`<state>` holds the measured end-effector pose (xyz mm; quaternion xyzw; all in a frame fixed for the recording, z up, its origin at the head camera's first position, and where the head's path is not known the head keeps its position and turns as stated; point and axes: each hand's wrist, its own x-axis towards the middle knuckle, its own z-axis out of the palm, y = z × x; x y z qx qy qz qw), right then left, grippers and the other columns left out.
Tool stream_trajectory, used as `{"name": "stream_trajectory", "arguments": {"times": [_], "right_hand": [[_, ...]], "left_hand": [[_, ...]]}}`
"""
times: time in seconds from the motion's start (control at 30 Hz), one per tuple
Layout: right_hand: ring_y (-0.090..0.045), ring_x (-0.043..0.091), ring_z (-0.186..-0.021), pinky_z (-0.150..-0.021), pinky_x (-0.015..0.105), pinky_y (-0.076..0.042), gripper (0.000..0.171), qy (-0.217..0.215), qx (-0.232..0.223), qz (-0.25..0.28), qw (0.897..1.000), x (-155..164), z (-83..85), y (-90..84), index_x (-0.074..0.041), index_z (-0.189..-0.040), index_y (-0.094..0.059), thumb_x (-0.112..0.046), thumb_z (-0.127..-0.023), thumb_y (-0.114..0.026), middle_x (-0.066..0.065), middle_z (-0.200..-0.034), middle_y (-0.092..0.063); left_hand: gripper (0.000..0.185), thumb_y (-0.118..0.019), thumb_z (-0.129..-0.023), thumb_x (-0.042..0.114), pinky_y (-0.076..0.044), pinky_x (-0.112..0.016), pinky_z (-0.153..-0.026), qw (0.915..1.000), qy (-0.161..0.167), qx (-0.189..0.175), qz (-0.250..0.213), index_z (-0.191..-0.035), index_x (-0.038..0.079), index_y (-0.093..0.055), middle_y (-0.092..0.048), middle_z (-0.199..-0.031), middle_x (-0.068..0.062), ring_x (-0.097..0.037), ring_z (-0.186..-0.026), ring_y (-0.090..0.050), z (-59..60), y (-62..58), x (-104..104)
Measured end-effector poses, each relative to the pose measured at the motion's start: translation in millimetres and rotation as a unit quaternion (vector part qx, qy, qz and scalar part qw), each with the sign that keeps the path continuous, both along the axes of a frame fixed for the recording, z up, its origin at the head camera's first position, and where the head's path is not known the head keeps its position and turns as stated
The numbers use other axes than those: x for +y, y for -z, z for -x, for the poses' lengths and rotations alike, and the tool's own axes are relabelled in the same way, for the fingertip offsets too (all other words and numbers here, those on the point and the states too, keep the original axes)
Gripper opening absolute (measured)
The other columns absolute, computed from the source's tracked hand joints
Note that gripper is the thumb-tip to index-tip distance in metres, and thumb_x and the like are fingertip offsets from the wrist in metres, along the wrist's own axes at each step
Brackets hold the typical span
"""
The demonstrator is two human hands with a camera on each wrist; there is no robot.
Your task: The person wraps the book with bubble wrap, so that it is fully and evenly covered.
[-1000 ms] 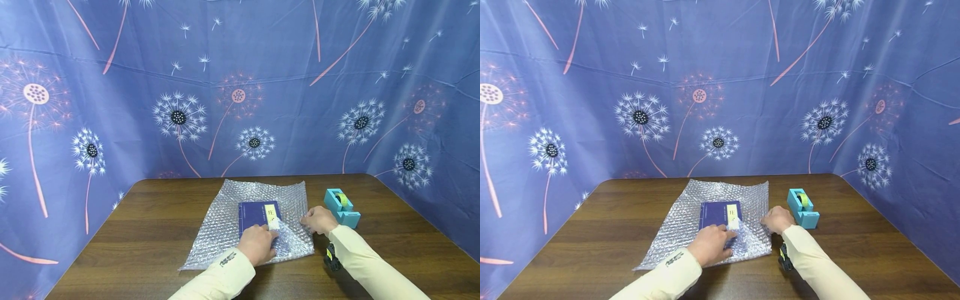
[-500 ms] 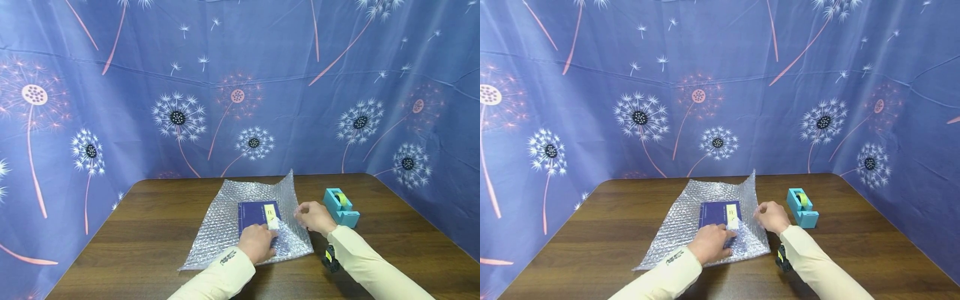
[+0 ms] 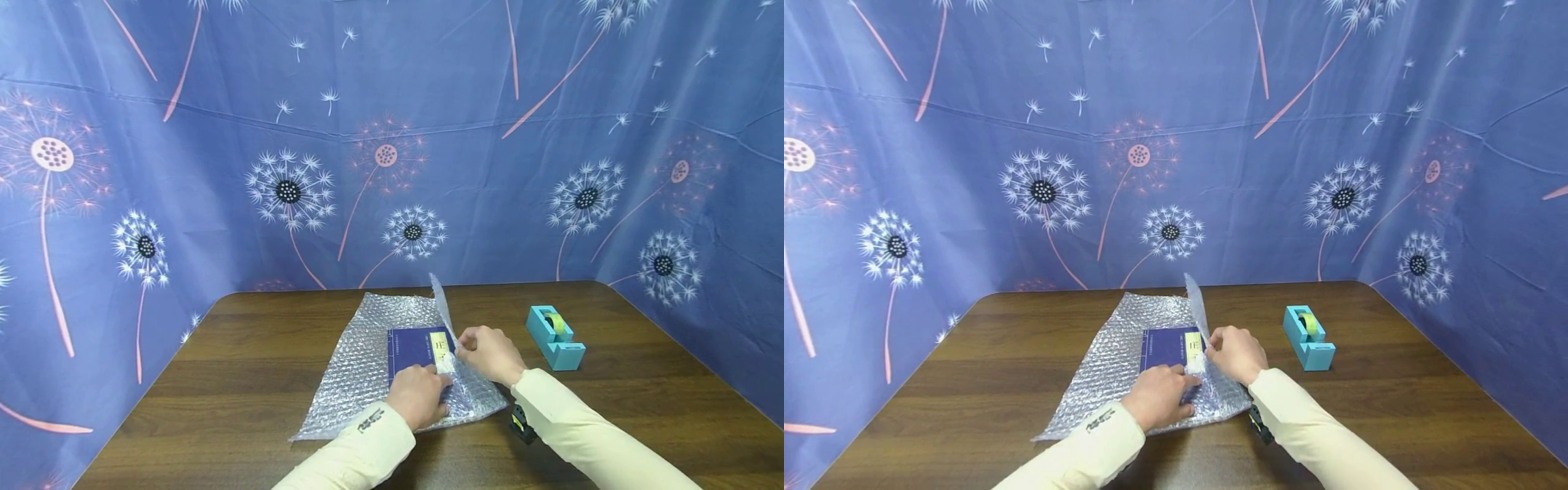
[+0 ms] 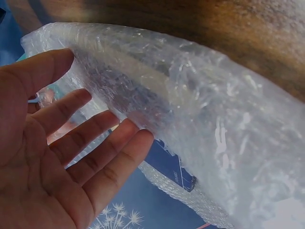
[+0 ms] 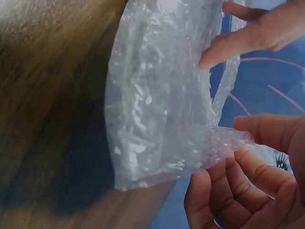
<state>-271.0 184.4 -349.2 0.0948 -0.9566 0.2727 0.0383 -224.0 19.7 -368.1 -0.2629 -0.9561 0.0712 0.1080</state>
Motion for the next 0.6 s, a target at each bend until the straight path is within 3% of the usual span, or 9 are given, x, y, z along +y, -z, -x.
{"name": "stream_trajectory", "arguments": {"times": [0.37,0.5,0.6], "right_hand": [[-0.061,0.016,-0.07,-0.061,0.035,-0.051,0.012,-0.043,-0.027,-0.04,0.998,-9.1,-0.8,4.0,-0.006,-0.095,-0.074,-0.017,-0.091,-0.076,0.003,-0.085,-0.07],[-0.056,0.014,-0.064,-0.057,0.031,-0.048,0.015,-0.058,-0.04,-0.029,0.997,-9.4,-0.8,5.6,-0.001,-0.101,-0.075,-0.014,-0.096,-0.068,0.006,-0.091,-0.071],[-0.049,0.013,-0.056,-0.053,0.028,-0.042,0.018,-0.066,-0.05,-0.025,0.996,-8.9,-0.4,5.6,0.001,-0.105,-0.074,-0.002,-0.095,-0.06,0.009,-0.09,-0.07]], "left_hand": [[0.043,-0.079,-0.083,0.05,-0.055,-0.025,-0.071,1.0,0.0,-0.004,0.001,-0.124,0.036,-0.073,-0.072,-0.106,0.008,-0.012,-0.087,-0.068,-1.5,-2.1,-1.1],[0.043,-0.078,-0.083,0.051,-0.055,-0.025,-0.071,1.0,-0.002,-0.003,0.002,-0.124,0.037,-0.073,-0.072,-0.106,0.008,-0.012,-0.087,-0.068,-2.5,-2.4,-1.3],[0.043,-0.078,-0.083,0.051,-0.055,-0.025,-0.07,1.0,-0.001,0.0,0.001,-0.123,0.036,-0.073,-0.072,-0.104,0.008,-0.012,-0.087,-0.067,-2.3,-1.6,-1.4]]}}
